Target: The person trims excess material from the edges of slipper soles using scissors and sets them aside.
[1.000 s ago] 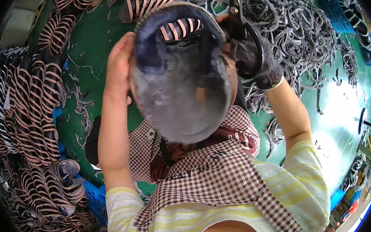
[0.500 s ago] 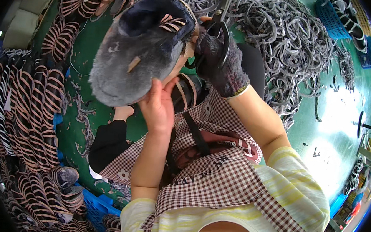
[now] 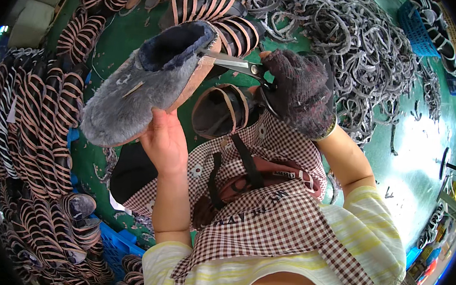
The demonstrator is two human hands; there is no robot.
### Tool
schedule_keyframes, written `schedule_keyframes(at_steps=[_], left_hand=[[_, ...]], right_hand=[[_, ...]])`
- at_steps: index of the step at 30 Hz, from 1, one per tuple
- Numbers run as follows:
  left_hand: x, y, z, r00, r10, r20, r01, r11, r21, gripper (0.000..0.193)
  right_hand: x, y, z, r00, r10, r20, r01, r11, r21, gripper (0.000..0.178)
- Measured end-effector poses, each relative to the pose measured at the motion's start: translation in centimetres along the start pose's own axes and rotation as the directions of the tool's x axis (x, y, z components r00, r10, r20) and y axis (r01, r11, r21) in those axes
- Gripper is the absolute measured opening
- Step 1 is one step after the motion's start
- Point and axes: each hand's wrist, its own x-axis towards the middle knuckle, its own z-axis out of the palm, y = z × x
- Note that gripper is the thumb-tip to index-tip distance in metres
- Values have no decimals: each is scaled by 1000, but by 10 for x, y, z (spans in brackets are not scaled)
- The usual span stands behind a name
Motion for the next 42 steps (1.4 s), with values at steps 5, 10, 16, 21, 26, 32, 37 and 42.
schedule_keyframes(at_steps=[5, 10, 16, 21, 26, 32, 37, 42], left_hand=[[1, 6, -11, 1000, 9, 25, -10, 999, 40, 42], [-1, 22, -34, 986, -96, 133, 87, 993, 74, 42], [-3, 21, -45, 980, -68, 187, 44, 990, 131, 45], [-4, 20, -43, 983, -88, 164, 80, 995, 51, 45], [-8, 18, -38, 983, -25, 182, -45, 929, 368, 38], [2, 20, -35, 992, -9, 124, -34, 941, 336, 28], [19, 29, -50, 992, -70, 109, 32, 947, 319, 27], [18, 33, -44, 996, -90, -12, 91, 988, 124, 17]], right_hand=[[3, 0, -15, 972, 87, 217, -109, 990, 88, 47], [17, 31, -13, 962, -234, 142, 228, 972, 62, 45], [35, 19, -25, 898, -402, 179, 377, 912, 161, 51], [17, 18, -27, 926, -162, 341, -53, 838, 543, 52], [30, -5, -36, 834, -178, 522, 35, 962, 271, 42], [15, 6, -17, 918, -172, 357, 50, 944, 326, 48], [23, 9, -11, 937, -164, 308, 106, 974, 198, 45], [20, 3, 15, 941, -321, 106, 297, 935, 193, 49]])
